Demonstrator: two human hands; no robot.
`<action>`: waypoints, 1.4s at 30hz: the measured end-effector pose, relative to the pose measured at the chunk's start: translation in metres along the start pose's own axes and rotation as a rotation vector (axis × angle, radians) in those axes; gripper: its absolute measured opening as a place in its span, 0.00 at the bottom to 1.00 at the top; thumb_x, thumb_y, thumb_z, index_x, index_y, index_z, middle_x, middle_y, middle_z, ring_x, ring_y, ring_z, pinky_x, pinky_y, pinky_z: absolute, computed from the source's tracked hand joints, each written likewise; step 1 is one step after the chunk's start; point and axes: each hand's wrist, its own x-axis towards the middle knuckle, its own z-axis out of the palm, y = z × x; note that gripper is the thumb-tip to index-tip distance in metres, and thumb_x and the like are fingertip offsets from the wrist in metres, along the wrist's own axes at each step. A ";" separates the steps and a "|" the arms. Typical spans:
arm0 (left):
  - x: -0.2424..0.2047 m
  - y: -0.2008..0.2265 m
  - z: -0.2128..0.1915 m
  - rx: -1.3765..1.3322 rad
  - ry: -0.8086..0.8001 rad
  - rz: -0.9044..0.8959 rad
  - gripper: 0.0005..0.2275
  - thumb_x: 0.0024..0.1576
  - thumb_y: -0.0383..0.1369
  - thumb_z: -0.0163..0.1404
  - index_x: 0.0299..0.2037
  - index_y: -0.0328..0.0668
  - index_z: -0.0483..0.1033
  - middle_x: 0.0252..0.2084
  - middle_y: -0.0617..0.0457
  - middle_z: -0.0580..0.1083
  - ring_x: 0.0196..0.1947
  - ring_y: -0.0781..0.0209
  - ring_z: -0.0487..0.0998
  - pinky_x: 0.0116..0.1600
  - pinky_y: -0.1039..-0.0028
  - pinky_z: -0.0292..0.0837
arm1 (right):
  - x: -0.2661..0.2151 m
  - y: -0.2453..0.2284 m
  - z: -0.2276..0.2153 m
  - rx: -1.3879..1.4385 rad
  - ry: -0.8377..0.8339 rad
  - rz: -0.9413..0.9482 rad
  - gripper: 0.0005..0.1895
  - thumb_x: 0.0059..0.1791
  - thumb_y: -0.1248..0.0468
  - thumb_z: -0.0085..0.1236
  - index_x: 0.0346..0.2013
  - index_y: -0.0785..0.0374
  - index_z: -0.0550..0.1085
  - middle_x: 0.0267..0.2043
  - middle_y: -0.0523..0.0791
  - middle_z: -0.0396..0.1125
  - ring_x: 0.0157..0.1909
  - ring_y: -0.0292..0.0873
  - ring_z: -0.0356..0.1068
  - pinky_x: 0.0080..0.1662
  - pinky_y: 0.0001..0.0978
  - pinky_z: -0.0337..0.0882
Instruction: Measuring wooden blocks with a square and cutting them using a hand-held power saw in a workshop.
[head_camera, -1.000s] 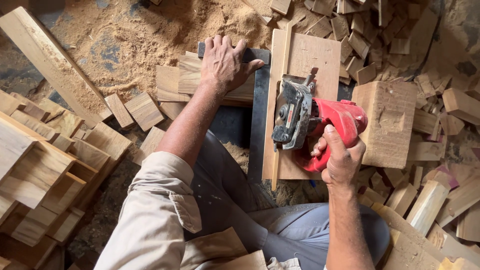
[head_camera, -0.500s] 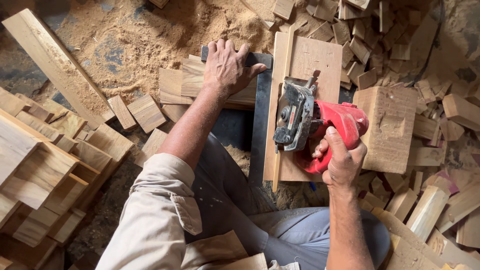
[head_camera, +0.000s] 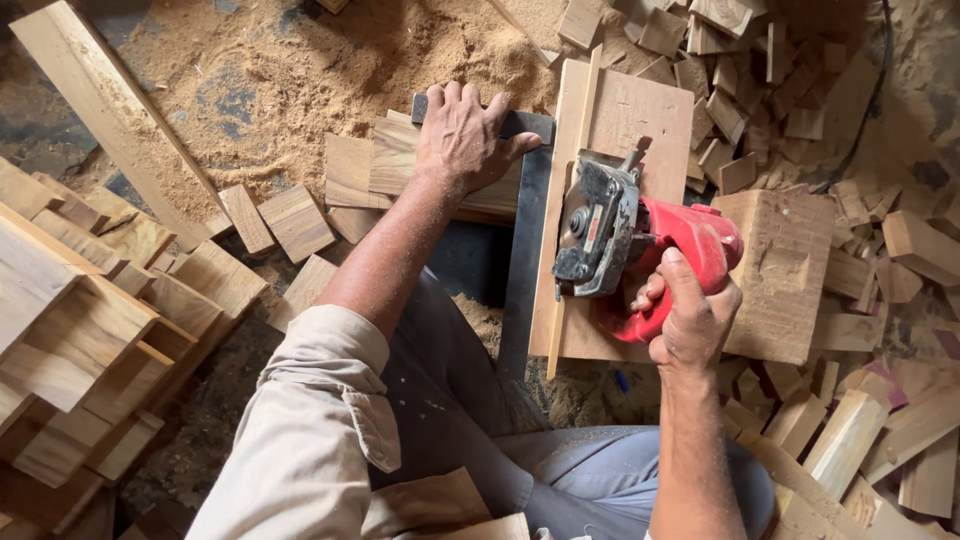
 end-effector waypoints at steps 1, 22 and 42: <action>0.000 0.000 0.000 -0.014 0.001 0.001 0.33 0.60 0.67 0.38 0.53 0.45 0.74 0.43 0.38 0.72 0.48 0.45 0.69 0.54 0.53 0.56 | 0.001 -0.001 0.001 -0.009 0.000 -0.002 0.05 0.52 0.66 0.58 0.38 0.67 0.73 0.23 0.43 0.64 0.21 0.38 0.63 0.26 0.30 0.68; 0.001 -0.001 0.003 -0.030 0.026 -0.017 0.31 0.61 0.65 0.41 0.51 0.44 0.75 0.43 0.37 0.72 0.49 0.44 0.69 0.56 0.54 0.55 | 0.035 -0.007 0.014 0.050 -0.027 -0.006 0.09 0.52 0.66 0.59 0.45 0.65 0.72 0.28 0.42 0.64 0.23 0.35 0.63 0.25 0.29 0.69; 0.001 -0.001 0.000 -0.016 0.015 -0.009 0.31 0.60 0.65 0.42 0.51 0.45 0.76 0.42 0.40 0.73 0.48 0.47 0.69 0.55 0.56 0.54 | 0.060 -0.018 0.032 -0.007 -0.049 -0.048 0.09 0.51 0.63 0.59 0.39 0.66 0.73 0.24 0.42 0.63 0.20 0.36 0.62 0.24 0.28 0.67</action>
